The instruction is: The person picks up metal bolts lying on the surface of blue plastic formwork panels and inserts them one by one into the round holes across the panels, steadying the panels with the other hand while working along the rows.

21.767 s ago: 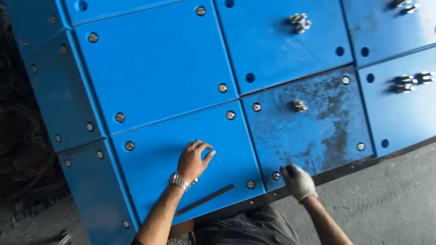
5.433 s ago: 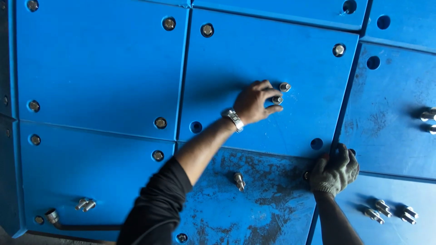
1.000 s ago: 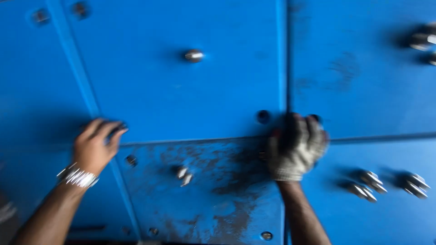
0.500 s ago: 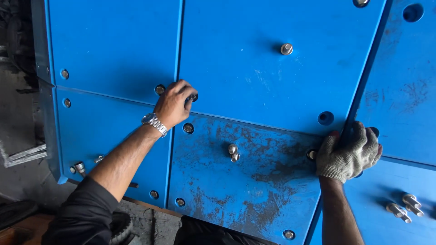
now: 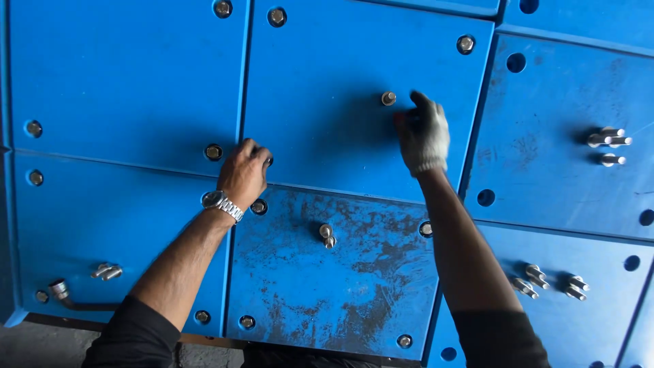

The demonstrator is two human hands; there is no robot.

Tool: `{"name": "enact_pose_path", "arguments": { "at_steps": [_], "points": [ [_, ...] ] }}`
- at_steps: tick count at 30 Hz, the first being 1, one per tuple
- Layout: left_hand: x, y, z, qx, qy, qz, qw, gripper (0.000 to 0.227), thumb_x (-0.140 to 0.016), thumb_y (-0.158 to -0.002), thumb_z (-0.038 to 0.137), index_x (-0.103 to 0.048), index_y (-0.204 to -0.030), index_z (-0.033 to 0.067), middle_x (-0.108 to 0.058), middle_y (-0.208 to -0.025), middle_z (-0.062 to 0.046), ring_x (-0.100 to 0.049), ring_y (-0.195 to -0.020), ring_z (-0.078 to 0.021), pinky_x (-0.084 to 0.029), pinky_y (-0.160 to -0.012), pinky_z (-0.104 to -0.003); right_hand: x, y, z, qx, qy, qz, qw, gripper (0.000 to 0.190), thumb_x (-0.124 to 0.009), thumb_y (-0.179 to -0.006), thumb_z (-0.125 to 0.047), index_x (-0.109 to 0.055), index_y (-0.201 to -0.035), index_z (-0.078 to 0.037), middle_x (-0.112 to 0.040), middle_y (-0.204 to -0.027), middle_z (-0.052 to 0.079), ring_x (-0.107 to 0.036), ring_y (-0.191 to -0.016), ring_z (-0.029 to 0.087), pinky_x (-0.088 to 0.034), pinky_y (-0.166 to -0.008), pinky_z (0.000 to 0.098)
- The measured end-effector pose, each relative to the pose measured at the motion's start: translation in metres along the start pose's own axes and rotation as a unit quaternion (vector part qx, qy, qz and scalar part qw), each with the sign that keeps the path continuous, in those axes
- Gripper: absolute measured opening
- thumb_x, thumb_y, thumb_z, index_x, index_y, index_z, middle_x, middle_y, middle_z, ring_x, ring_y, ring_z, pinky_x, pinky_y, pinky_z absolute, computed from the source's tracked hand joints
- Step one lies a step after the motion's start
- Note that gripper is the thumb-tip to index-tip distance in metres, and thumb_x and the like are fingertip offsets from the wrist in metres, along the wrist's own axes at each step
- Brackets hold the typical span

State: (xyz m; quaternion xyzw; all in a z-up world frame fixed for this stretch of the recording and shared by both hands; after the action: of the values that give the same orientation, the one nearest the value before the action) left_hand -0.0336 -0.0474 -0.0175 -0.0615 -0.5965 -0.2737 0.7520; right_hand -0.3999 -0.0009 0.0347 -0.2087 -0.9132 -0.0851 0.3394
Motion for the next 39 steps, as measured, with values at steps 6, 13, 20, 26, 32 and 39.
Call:
{"name": "enact_pose_path", "arguments": {
  "at_steps": [6, 13, 20, 26, 32, 39],
  "points": [
    [0.033, -0.003, 0.020, -0.044, 0.033, 0.057, 0.997, 0.027, -0.076, -0.075, 0.012, -0.071, -0.101, 0.0034, -0.065, -0.105, -0.013, -0.065, -0.089, -0.0257, -0.060, -0.064, -0.035, -0.030, -0.029, 0.015, 0.067, 0.100, 0.020, 0.992, 0.024, -0.083, -0.096, -0.026, -0.075, -0.113, -0.012, -0.068, -0.110, 0.014, -0.070, -0.096, 0.028, -0.059, -0.080, 0.0380],
    [0.005, 0.007, 0.005, -0.052, 0.006, 0.016, 0.998, 0.023, -0.076, -0.086, 0.010, -0.071, -0.108, 0.0052, -0.065, -0.110, -0.013, -0.066, -0.085, -0.0226, -0.060, -0.064, -0.033, 0.034, 0.011, 0.042, -0.195, -0.255, -0.139, 0.937, 0.026, -0.075, -0.092, -0.021, -0.059, -0.107, -0.007, -0.070, -0.107, 0.013, -0.074, -0.093, 0.024, -0.065, -0.081, 0.0347],
    [-0.013, 0.000, -0.003, -0.008, -0.020, 0.009, 1.000, 0.032, -0.080, -0.083, 0.010, -0.068, -0.110, -0.0004, -0.063, -0.106, -0.018, -0.064, -0.084, -0.0238, -0.059, -0.061, -0.033, 0.070, 0.070, 0.043, -0.073, 0.316, -0.252, 0.912, 0.034, -0.079, -0.087, -0.016, -0.068, -0.118, -0.012, -0.059, -0.117, 0.017, -0.067, -0.098, 0.032, -0.059, -0.083, 0.0405],
    [0.001, 0.002, 0.006, -0.017, -0.026, 0.023, 0.999, 0.034, -0.082, -0.075, 0.010, -0.066, -0.103, 0.0004, -0.061, -0.112, -0.016, -0.064, -0.093, -0.0247, -0.061, -0.070, -0.036, 0.053, 0.081, 0.033, -0.056, 0.348, -0.220, 0.910, 0.036, -0.080, -0.082, -0.010, -0.069, -0.117, -0.009, -0.058, -0.122, 0.017, -0.067, -0.101, 0.034, -0.060, -0.081, 0.0418],
    [0.011, 0.009, 0.010, -0.007, 0.027, 0.063, 0.998, 0.027, -0.080, -0.077, 0.009, -0.066, -0.099, 0.0041, -0.061, -0.107, -0.012, -0.064, -0.094, -0.0257, -0.060, -0.073, -0.039, 0.045, 0.088, 0.039, -0.071, 0.360, -0.181, 0.912, 0.027, -0.075, -0.089, -0.012, -0.072, -0.116, -0.011, -0.059, -0.123, 0.019, -0.069, -0.097, 0.035, -0.062, -0.075, 0.0399],
    [0.005, 0.008, 0.009, 0.010, 0.024, 0.060, 0.998, 0.022, -0.078, -0.086, 0.014, -0.065, -0.100, 0.0045, -0.060, -0.107, -0.012, -0.064, -0.094, -0.0240, -0.060, -0.073, -0.038, 0.049, 0.095, 0.045, -0.061, 0.372, -0.164, 0.912, 0.023, -0.070, -0.096, -0.018, -0.072, -0.117, -0.011, -0.063, -0.119, 0.019, -0.071, -0.094, 0.034, -0.062, -0.073, 0.0413]
  ]
}}
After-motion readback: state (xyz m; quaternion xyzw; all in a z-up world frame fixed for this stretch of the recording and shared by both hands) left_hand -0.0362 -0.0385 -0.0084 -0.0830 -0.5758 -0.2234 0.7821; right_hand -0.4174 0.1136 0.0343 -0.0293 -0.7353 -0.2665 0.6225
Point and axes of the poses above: each hand's wrist, its own y-axis away from the middle knuckle, its own x-axis out of the back of the hand, z = x × y, the point moved 6 cm from there along -y, towards the middle knuckle
